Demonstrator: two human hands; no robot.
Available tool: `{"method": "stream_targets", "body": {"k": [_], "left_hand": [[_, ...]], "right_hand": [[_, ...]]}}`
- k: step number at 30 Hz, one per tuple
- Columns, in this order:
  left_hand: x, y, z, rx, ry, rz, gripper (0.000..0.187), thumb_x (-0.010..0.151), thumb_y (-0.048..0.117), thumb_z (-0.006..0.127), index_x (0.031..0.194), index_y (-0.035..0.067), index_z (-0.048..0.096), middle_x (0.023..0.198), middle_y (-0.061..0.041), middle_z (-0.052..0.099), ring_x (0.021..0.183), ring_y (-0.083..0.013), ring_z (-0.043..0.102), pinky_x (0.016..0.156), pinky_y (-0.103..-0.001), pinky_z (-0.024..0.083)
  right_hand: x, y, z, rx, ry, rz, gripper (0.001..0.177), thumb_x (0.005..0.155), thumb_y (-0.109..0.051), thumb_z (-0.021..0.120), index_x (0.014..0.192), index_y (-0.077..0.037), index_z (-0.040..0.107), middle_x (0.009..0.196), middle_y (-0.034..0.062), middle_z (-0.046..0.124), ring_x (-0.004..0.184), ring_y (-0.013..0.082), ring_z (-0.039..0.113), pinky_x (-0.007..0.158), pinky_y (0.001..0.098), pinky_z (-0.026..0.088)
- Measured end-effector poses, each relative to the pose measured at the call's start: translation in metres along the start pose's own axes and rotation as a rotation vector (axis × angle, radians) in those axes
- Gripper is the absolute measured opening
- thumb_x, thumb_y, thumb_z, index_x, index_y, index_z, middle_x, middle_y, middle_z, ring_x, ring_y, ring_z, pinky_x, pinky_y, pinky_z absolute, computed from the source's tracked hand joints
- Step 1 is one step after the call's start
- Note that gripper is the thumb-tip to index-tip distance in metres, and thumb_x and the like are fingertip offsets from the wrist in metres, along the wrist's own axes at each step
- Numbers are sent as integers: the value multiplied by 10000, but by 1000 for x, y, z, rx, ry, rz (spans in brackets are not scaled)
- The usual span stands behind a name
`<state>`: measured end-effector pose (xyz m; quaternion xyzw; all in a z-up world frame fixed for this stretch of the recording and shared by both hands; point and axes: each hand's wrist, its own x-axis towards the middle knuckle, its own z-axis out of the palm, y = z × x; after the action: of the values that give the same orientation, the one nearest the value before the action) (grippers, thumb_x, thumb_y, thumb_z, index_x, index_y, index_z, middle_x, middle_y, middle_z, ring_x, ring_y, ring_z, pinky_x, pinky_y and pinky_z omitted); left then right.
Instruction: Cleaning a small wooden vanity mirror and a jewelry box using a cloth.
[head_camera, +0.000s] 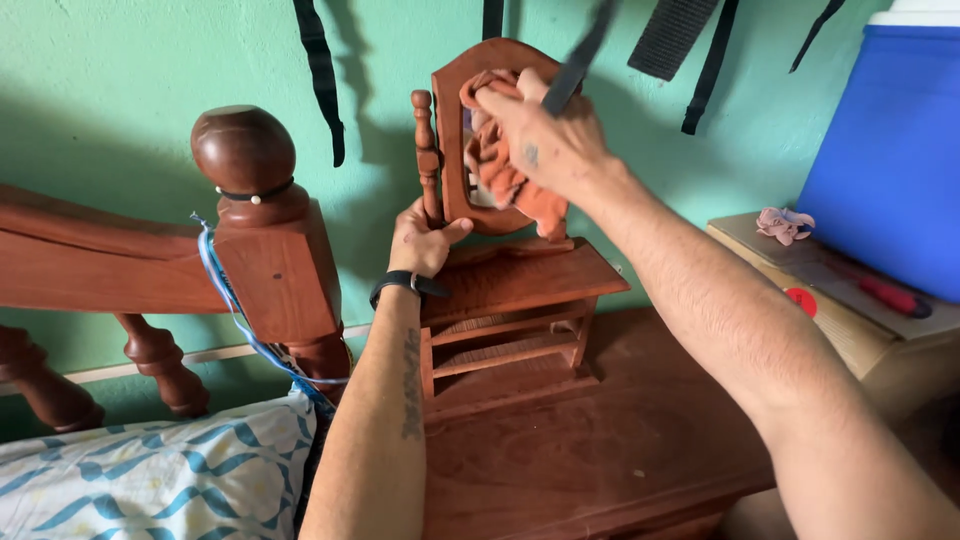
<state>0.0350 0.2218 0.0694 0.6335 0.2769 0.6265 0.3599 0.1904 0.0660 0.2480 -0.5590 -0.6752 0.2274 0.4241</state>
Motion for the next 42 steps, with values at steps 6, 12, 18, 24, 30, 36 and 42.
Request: {"method": "stream_targets", "body": {"k": [6,12,18,24,30,36,42], "left_hand": [[-3,4,0,-33,-22,-2,359,814,-18,816,1141,29,676,1030,-20,751,903,-103,679,847,-282,563],[-11,15,4,-110,-39,1,354,817,-16,791,1150,35,681,1048,-15,764,921,-97,700,857,-278,577],[-3,2,-1,0,-3,17,337,823,-36,814,1129,22,685,1020,-32,750,897,-104,671,856,-284,556],[0,-5,0,-115,-45,3,327,830,-33,790,1132,26,679,1027,-15,753,909,-98,679,872,-278,558],[-3,3,1,-59,-32,-16,304,840,-27,792,1121,16,684,1025,-24,760,904,-97,684,861,-273,567],[-5,0,-3,-101,-57,-2,312,846,-47,782,1132,13,674,1031,-26,757,908,-97,682,855,-272,562],[-1,-10,-5,-135,-73,18,305,852,-50,776,1131,15,672,1050,-25,750,933,-96,678,890,-277,550]], "right_hand": [[34,86,27,-716,89,-650,249,1124,-121,410,1302,-126,585,1184,139,595,649,166,687,488,291,535],[40,140,32,-1046,25,-747,422,1015,-29,478,1409,-151,569,1073,170,576,689,208,666,578,315,577],[54,65,-1,-936,184,-748,325,957,-209,639,1280,-249,640,1124,124,578,828,233,666,754,541,523],[55,99,-7,-1035,385,-605,819,719,-41,694,1506,-33,469,1365,330,484,739,280,701,790,723,488],[15,130,44,-826,201,-392,504,938,52,475,1439,100,451,1617,191,424,607,184,693,450,306,545],[17,135,54,-693,18,-381,202,1072,-107,464,1110,-24,644,981,135,671,635,115,663,416,284,450],[5,41,-6,-486,142,-133,250,1110,-186,427,1307,-106,557,991,117,689,636,154,698,492,273,516]]}}
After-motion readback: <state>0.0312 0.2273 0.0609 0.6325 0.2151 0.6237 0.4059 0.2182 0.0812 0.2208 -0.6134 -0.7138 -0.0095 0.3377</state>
